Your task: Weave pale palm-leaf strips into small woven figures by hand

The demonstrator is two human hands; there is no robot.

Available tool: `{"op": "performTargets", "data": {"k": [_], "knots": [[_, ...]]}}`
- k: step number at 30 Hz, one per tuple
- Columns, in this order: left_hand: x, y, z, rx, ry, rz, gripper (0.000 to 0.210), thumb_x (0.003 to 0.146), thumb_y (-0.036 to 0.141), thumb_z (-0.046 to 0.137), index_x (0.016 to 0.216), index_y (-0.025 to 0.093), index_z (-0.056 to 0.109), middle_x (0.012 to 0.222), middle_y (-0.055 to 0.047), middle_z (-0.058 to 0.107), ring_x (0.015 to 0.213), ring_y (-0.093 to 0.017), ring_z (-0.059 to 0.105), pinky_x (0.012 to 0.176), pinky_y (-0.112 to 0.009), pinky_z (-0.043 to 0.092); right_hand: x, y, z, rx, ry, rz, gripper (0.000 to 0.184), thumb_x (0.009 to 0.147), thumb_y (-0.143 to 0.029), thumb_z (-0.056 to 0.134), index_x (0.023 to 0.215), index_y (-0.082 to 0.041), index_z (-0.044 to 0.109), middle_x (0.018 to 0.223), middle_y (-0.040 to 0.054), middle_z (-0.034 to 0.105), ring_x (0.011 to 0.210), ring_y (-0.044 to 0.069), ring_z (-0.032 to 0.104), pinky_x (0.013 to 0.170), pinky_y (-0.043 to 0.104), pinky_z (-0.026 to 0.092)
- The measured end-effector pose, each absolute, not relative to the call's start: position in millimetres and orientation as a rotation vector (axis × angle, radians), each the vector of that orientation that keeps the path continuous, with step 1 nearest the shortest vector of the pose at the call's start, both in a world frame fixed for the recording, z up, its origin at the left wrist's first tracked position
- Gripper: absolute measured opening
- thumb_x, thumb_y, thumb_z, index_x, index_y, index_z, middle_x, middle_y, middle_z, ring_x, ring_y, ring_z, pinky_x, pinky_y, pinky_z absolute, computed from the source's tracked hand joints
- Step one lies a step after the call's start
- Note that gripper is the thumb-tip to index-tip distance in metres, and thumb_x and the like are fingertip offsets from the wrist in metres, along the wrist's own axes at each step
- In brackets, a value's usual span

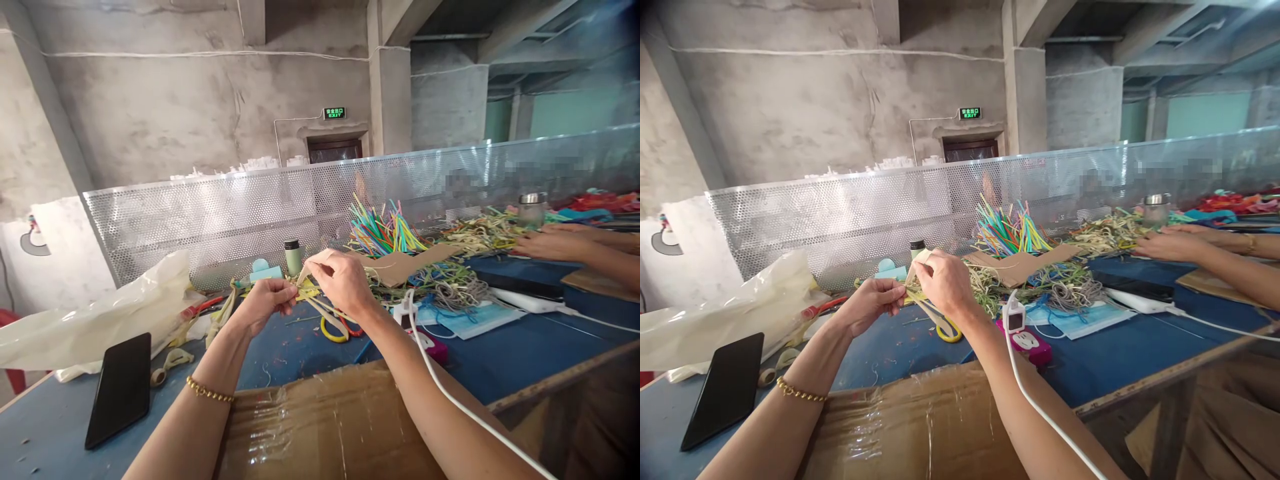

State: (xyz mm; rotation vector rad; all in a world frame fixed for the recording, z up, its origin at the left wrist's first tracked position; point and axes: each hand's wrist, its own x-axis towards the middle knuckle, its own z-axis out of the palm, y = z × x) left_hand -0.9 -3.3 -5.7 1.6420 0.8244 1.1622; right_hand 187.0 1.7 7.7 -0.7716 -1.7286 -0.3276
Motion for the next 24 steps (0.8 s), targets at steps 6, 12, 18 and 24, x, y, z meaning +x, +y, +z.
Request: {"op": "performTargets", "data": {"k": [6,12,18,24], "knots": [[0,-2,-7,1.579,0.818,1.248,0.031,0.070,0.037,0.082,0.062,0.013,0.064,0.060,-0.003,0.061,0.047,-0.010,0.054,0.048,-0.025,0.037,182,-2,7,-0.910,-1.818,-0.129,0.024,0.091,-0.026,0.060,0.072,-0.018,0.072,0.057,0.0022,0.065,0.048,0.012,0.051,0.052,0.027,0.032],[2,-1,-9,1.549,0.792,1.333,0.029,0.067,0.035,0.084,0.065,0.012,0.066,0.061,-0.004,0.064,0.050,-0.011,0.057,0.051,-0.025,0.041,177,-3,5,-0.916,-1.859,0.005,0.024,0.091,-0.022,0.058,0.069,-0.018,0.066,0.057,0.0018,0.066,0.050,0.013,0.055,0.052,0.026,0.034],[12,-2,-11,1.500,0.790,1.367,0.029,0.065,0.035,0.085,0.069,0.010,0.070,0.063,-0.006,0.069,0.053,-0.013,0.062,0.054,-0.025,0.047,169,-6,1,-0.944,-1.895,0.006,0.025,0.093,-0.024,0.056,0.073,-0.017,0.068,0.062,0.0035,0.067,0.053,0.013,0.056,0.053,0.026,0.031],[13,-3,-9,1.359,0.690,1.343,0.024,0.067,0.028,0.085,0.074,0.009,0.072,0.070,-0.009,0.072,0.062,-0.015,0.067,0.070,-0.029,0.056,167,-6,-1,-0.967,-1.942,-0.166,0.026,0.096,-0.029,0.054,0.080,-0.018,0.073,0.068,0.0065,0.070,0.060,0.016,0.059,0.057,0.028,0.032]]}}
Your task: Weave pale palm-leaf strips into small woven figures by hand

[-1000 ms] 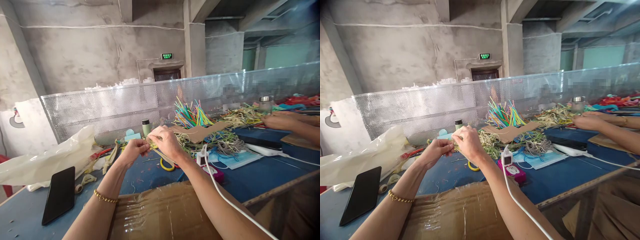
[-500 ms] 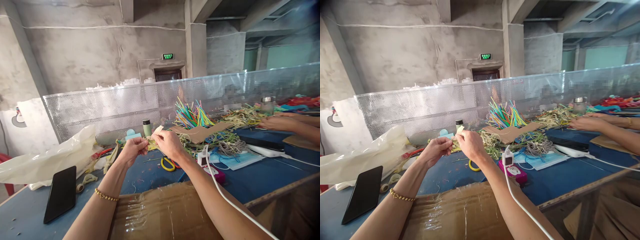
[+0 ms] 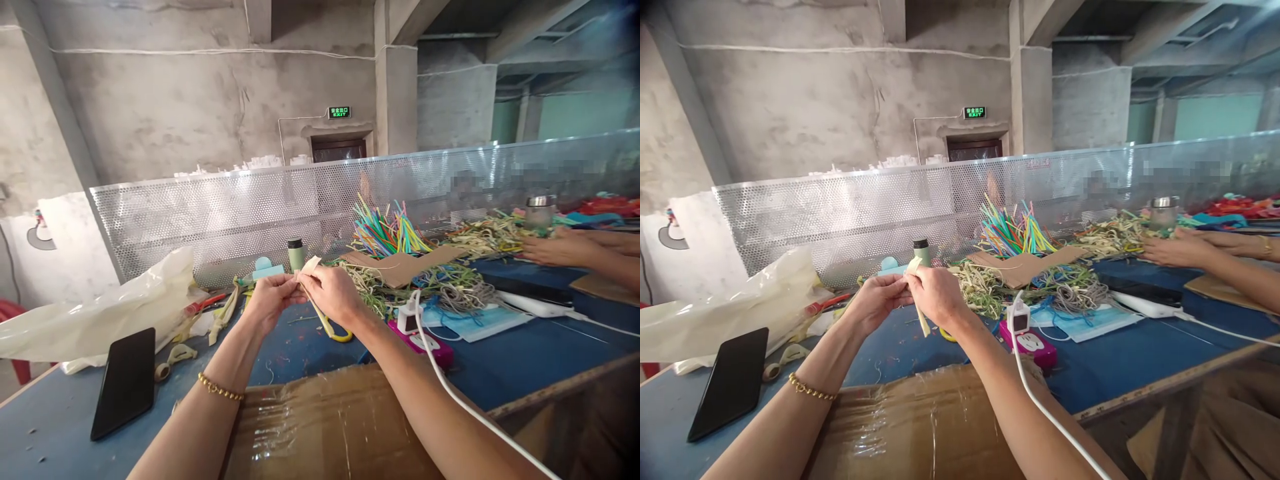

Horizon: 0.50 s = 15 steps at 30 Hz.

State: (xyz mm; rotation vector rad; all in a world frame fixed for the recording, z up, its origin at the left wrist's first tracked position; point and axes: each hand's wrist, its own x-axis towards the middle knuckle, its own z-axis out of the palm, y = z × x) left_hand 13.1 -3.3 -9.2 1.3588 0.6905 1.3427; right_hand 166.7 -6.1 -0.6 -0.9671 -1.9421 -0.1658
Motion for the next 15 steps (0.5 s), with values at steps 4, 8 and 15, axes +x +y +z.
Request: {"op": "performTargets", "data": {"k": [4,8,15], "knots": [[13,-4,-8,1.363,0.671,1.298,0.025,0.064,0.026,0.086,0.072,0.009,0.070,0.071,-0.010,0.072,0.064,-0.017,0.069,0.069,-0.031,0.057,169,-2,-2,-0.795,-2.016,-0.143,0.026,0.097,-0.030,0.053,0.090,-0.018,0.075,0.081,0.0074,0.074,0.071,0.018,0.064,0.064,0.029,0.039],[13,-6,-8,1.428,0.677,1.257,0.027,0.063,0.026,0.087,0.072,0.011,0.066,0.071,-0.008,0.072,0.068,-0.019,0.070,0.068,-0.033,0.057,171,-1,-1,-0.599,-2.079,-0.080,0.024,0.098,-0.026,0.053,0.091,-0.020,0.075,0.091,0.0047,0.076,0.083,0.017,0.067,0.079,0.031,0.044],[12,-6,-7,1.396,0.608,1.313,0.025,0.066,0.023,0.086,0.075,0.012,0.065,0.072,-0.006,0.072,0.069,-0.017,0.070,0.073,-0.031,0.056,179,-1,5,-0.530,-1.907,-0.286,0.017,0.094,-0.016,0.058,0.089,-0.021,0.074,0.090,0.0024,0.074,0.080,0.015,0.064,0.076,0.032,0.043]]}}
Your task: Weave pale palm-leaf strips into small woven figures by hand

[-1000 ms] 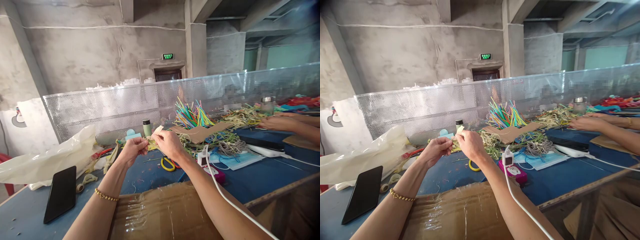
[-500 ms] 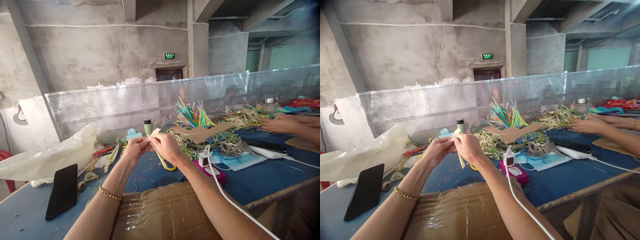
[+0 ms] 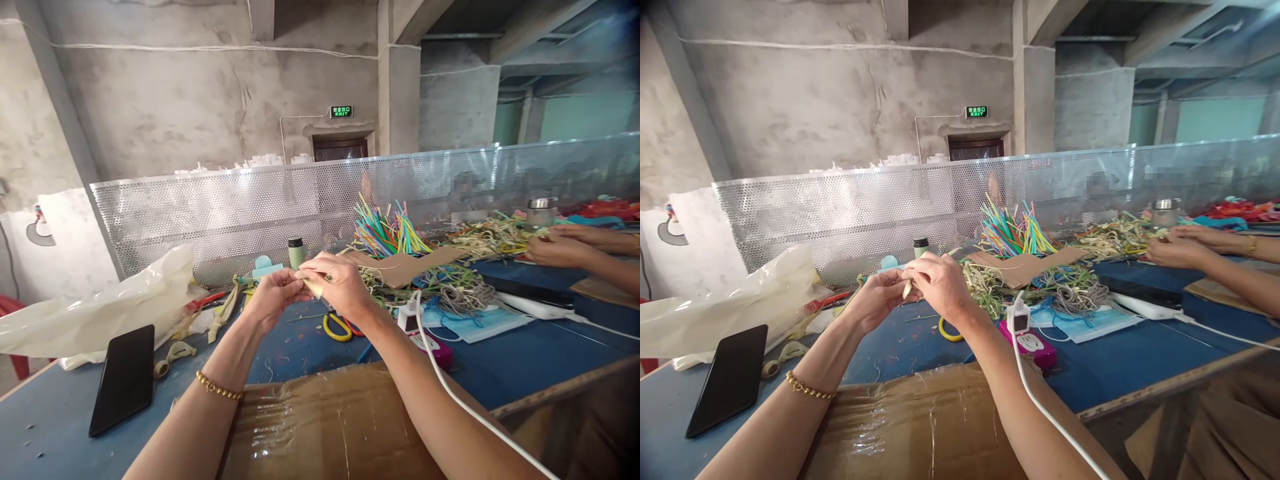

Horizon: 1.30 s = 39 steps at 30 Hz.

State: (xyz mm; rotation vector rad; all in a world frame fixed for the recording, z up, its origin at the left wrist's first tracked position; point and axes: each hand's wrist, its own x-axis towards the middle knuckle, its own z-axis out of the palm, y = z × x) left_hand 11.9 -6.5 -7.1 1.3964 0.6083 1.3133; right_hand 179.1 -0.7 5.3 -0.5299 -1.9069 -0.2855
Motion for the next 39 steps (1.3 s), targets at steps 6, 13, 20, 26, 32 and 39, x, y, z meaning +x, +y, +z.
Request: {"op": "performTargets", "data": {"k": [6,13,20,26,32,39], "knots": [[12,-11,-4,1.378,0.494,1.317,0.015,0.071,0.018,0.081,0.077,0.011,0.068,0.073,-0.006,0.071,0.068,-0.014,0.067,0.073,-0.027,0.054,180,-3,8,-0.396,-1.885,-0.511,0.017,0.097,-0.021,0.055,0.090,-0.021,0.070,0.088,0.0038,0.069,0.083,0.016,0.061,0.077,0.033,0.043],[9,-12,1,1.382,0.381,1.319,0.007,0.074,0.014,0.077,0.076,0.012,0.071,0.080,-0.005,0.069,0.077,-0.013,0.064,0.080,-0.027,0.051,178,-3,7,-0.406,-1.914,-0.617,0.018,0.098,-0.021,0.055,0.086,-0.020,0.069,0.084,0.0044,0.068,0.082,0.018,0.058,0.076,0.035,0.041],[5,-11,3,1.324,0.350,1.311,0.010,0.077,0.020,0.076,0.080,0.010,0.074,0.085,-0.007,0.069,0.083,-0.015,0.063,0.083,-0.030,0.052,180,-2,7,-0.414,-1.937,-0.630,0.020,0.098,-0.018,0.053,0.087,-0.021,0.070,0.088,0.0047,0.068,0.084,0.019,0.056,0.077,0.035,0.040],[6,-8,1,1.269,0.445,1.400,0.014,0.072,0.020,0.081,0.078,0.010,0.074,0.083,-0.008,0.071,0.079,-0.015,0.065,0.082,-0.029,0.052,179,-4,7,-0.492,-1.982,-0.618,0.019,0.096,-0.016,0.056,0.092,-0.023,0.074,0.095,0.0047,0.068,0.092,0.020,0.055,0.081,0.036,0.038],[6,-2,-1,1.281,0.589,1.537,0.016,0.068,0.023,0.081,0.071,0.011,0.071,0.070,-0.005,0.068,0.066,-0.012,0.063,0.074,-0.028,0.053,178,-3,3,-0.510,-2.042,-0.527,0.032,0.087,-0.002,0.052,0.092,-0.023,0.076,0.104,0.0064,0.067,0.100,0.023,0.055,0.086,0.039,0.039],[14,-5,-4,1.670,0.840,1.613,0.019,0.077,0.030,0.072,0.079,0.012,0.075,0.072,-0.005,0.071,0.070,-0.016,0.063,0.072,-0.030,0.051,178,1,2,-0.680,-1.781,-0.235,0.016,0.090,-0.015,0.055,0.088,-0.018,0.071,0.084,0.0057,0.067,0.073,0.017,0.058,0.069,0.030,0.043]]}}
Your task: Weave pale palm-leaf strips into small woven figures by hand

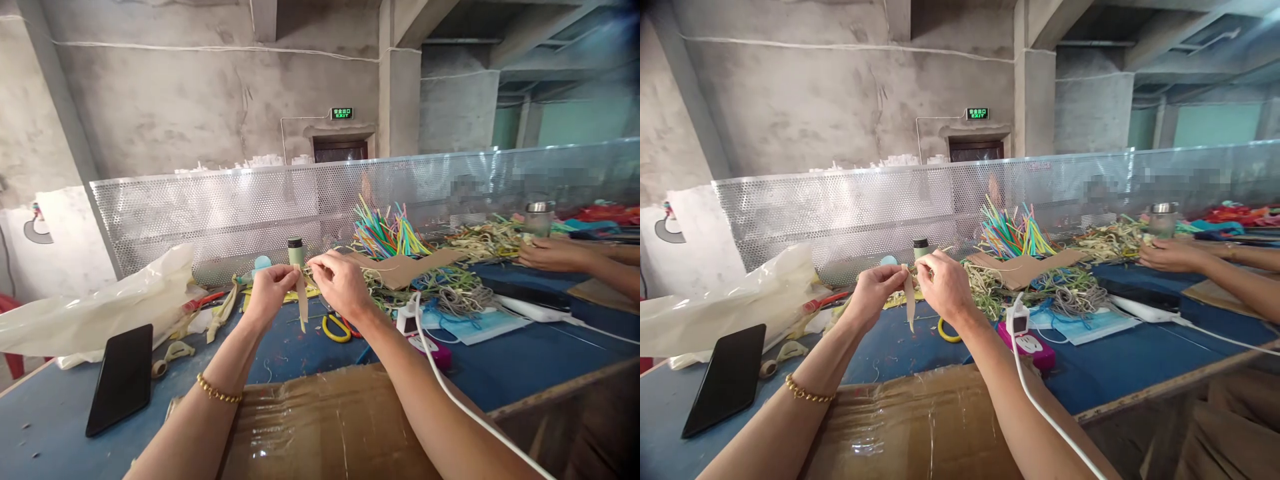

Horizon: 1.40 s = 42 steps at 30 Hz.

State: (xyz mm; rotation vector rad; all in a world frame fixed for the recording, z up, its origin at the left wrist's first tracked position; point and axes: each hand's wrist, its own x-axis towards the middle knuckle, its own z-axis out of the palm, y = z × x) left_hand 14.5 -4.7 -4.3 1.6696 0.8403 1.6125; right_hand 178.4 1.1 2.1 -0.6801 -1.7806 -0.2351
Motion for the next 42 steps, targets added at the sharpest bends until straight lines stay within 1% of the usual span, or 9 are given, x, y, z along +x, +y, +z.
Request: {"op": "performTargets", "data": {"k": [3,7,14,21,24,28,32,37,42], "knots": [[17,-6,-6,1.823,0.904,1.612,0.017,0.079,0.028,0.069,0.082,0.013,0.077,0.073,-0.004,0.071,0.069,-0.015,0.061,0.066,-0.027,0.048,175,3,-1,-0.755,-1.803,-0.156,0.013,0.087,-0.024,0.065,0.077,-0.017,0.068,0.078,0.0043,0.066,0.068,0.015,0.057,0.065,0.029,0.041],[20,-8,-7,1.867,0.893,1.588,0.016,0.078,0.026,0.069,0.083,0.014,0.078,0.072,-0.004,0.071,0.068,-0.015,0.061,0.065,-0.026,0.048,170,8,-5,-0.745,-1.778,-0.017,0.013,0.085,-0.020,0.066,0.072,-0.016,0.065,0.075,0.0037,0.065,0.067,0.014,0.057,0.063,0.028,0.041],[23,-8,-7,1.825,0.846,1.550,0.011,0.072,0.020,0.070,0.079,0.013,0.077,0.071,-0.004,0.072,0.069,-0.016,0.063,0.068,-0.027,0.050,166,11,-7,-0.689,-1.751,0.223,0.009,0.081,-0.019,0.066,0.072,-0.017,0.067,0.075,0.0047,0.067,0.068,0.016,0.060,0.064,0.029,0.045],[26,-8,-8,1.867,0.926,1.657,0.016,0.073,0.022,0.070,0.085,0.015,0.078,0.075,-0.004,0.073,0.072,-0.018,0.063,0.068,-0.027,0.049,169,6,-1,-0.657,-1.669,0.735,0.016,0.075,-0.030,0.069,0.072,-0.014,0.070,0.068,0.0024,0.067,0.063,0.013,0.058,0.062,0.028,0.045],[27,-9,-9,1.912,1.021,1.715,0.016,0.075,0.020,0.069,0.087,0.016,0.078,0.076,-0.005,0.072,0.072,-0.019,0.063,0.068,-0.028,0.047,168,4,0,-0.663,-1.620,0.819,0.018,0.073,-0.032,0.071,0.070,-0.015,0.070,0.066,0.0013,0.065,0.062,0.013,0.056,0.062,0.028,0.044],[29,-12,-8,1.988,1.130,1.807,0.015,0.076,0.017,0.066,0.086,0.018,0.077,0.075,-0.005,0.071,0.071,-0.019,0.061,0.068,-0.028,0.044,159,5,-4,-0.651,-1.559,0.817,0.022,0.071,-0.037,0.074,0.072,-0.015,0.071,0.070,0.0039,0.068,0.065,0.014,0.058,0.063,0.029,0.045],[31,-16,-6,2.057,1.173,1.863,0.020,0.072,0.007,0.064,0.079,0.022,0.076,0.069,-0.002,0.066,0.069,-0.019,0.056,0.068,-0.028,0.041,153,5,-7,-0.673,-1.430,0.859,0.020,0.070,-0.034,0.073,0.064,-0.016,0.066,0.061,0.0005,0.060,0.057,0.011,0.050,0.054,0.027,0.038],[32,-15,-7,1.998,1.097,1.879,0.025,0.070,0.005,0.065,0.082,0.023,0.077,0.076,-0.003,0.068,0.074,-0.020,0.058,0.071,-0.029,0.043,156,1,-5,-0.634,-1.376,1.039,0.016,0.065,-0.026,0.068,0.058,-0.019,0.055,0.049,-0.0068,0.042,0.046,0.008,0.036,0.045,0.024,0.026],[29,-13,-8,2.003,1.105,1.871,0.021,0.074,0.008,0.065,0.084,0.022,0.077,0.079,-0.005,0.069,0.077,-0.021,0.061,0.072,-0.030,0.045,160,2,-5,-0.576,-1.456,1.156,0.020,0.067,-0.032,0.072,0.062,-0.018,0.058,0.049,-0.0060,0.043,0.045,0.008,0.035,0.044,0.025,0.023]]}}
